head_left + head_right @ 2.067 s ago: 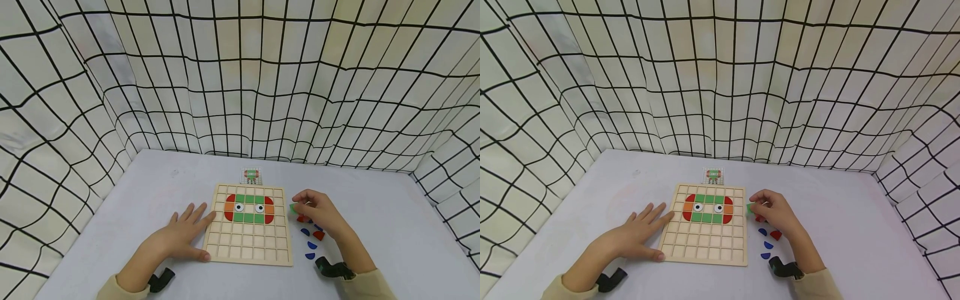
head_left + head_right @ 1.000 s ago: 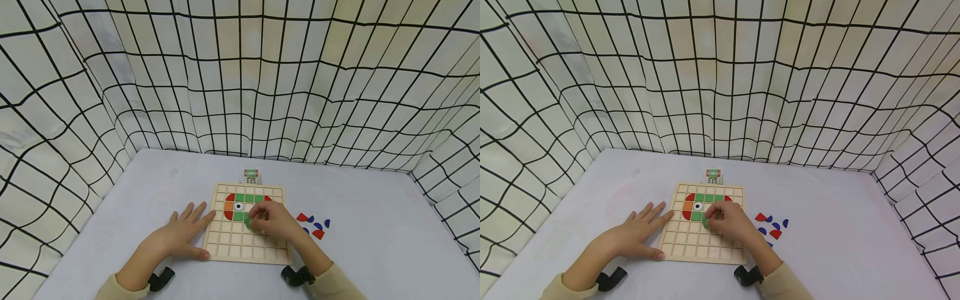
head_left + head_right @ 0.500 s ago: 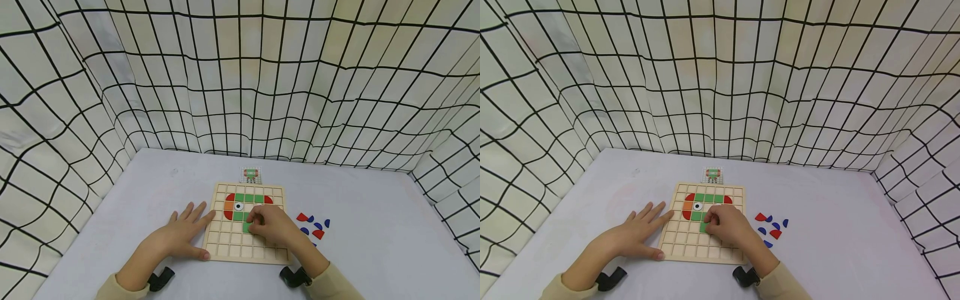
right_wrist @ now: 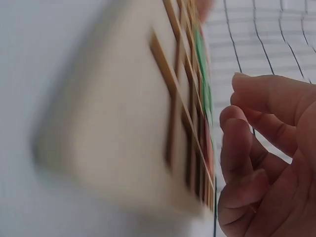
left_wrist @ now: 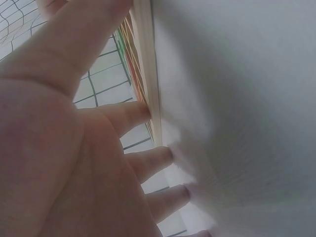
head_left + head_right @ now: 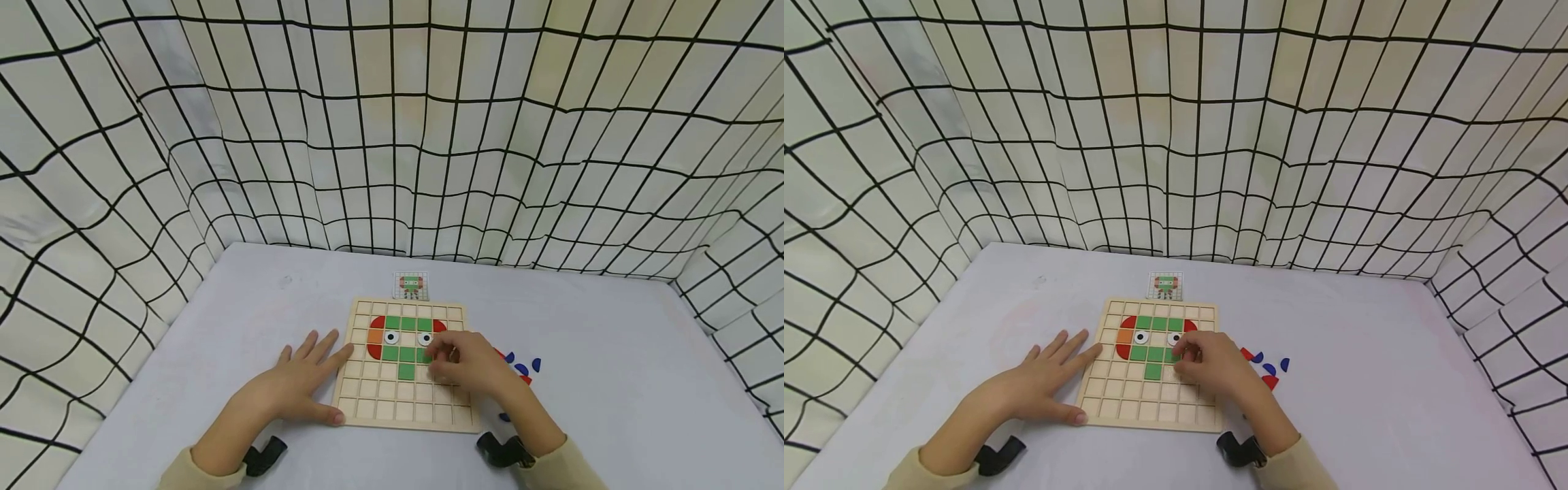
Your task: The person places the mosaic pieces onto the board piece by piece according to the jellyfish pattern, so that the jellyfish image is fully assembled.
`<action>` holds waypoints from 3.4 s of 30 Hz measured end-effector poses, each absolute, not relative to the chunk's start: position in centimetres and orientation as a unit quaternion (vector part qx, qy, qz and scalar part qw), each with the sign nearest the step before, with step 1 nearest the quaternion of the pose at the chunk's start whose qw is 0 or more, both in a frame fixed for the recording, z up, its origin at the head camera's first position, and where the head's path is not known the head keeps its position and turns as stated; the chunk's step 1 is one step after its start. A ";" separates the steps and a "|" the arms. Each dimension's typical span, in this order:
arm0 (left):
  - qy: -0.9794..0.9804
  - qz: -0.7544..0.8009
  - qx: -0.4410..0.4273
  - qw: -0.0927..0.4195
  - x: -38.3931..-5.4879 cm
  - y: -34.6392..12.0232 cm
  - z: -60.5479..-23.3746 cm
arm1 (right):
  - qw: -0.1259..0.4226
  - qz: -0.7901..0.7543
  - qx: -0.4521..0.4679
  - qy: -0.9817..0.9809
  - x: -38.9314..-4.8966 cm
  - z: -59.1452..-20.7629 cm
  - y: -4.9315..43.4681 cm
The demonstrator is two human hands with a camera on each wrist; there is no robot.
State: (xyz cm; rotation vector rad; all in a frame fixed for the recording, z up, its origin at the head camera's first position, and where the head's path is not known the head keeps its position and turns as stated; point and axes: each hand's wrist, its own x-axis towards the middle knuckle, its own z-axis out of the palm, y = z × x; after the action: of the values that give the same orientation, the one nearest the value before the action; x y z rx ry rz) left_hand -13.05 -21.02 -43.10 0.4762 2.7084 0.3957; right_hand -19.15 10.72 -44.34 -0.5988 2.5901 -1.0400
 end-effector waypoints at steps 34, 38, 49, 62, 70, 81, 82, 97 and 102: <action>0.960 0.134 0.166 0.180 -13.2 -21.0 -43.5 | 0.159 -0.260 -0.085 0.949 -20.9 -43.7 18.4; 0.961 0.134 0.164 0.179 -13.2 -21.0 -43.5 | 0.150 -0.264 -0.096 0.948 -20.9 -43.8 18.3; 0.961 0.134 0.163 0.181 -13.2 -21.0 -43.5 | 0.116 -0.324 -0.129 0.930 -21.0 -43.9 17.6; 0.958 0.141 0.168 0.183 -13.0 -21.0 -43.1 | 0.162 -0.529 -0.115 0.825 -20.8 -44.2 15.2; 0.959 0.139 0.168 0.183 -13.1 -20.9 -43.0 | 0.163 -0.513 -0.139 0.831 -20.3 -44.8 13.6; 0.959 0.139 0.164 0.185 -13.0 -20.9 -43.1 | 0.156 -0.429 -0.211 0.864 -19.1 -44.5 10.5; 0.959 0.140 0.164 0.186 -13.0 -21.0 -43.1 | 0.158 -0.421 -0.216 0.867 -19.0 -44.4 10.3; 0.960 0.138 0.162 0.185 -13.2 -20.9 -43.2 | 0.137 -0.356 -0.228 0.896 -18.6 -45.0 10.0; 0.960 0.137 0.159 0.184 -13.2 -20.9 -43.2 | 0.120 -0.346 -0.242 0.899 -18.6 -44.8 9.9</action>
State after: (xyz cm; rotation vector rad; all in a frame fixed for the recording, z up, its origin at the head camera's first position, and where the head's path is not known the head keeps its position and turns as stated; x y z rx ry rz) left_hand -13.23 -20.92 -43.20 0.4483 2.7070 0.3868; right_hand -18.59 9.87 -44.80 -0.7057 2.6249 -1.0113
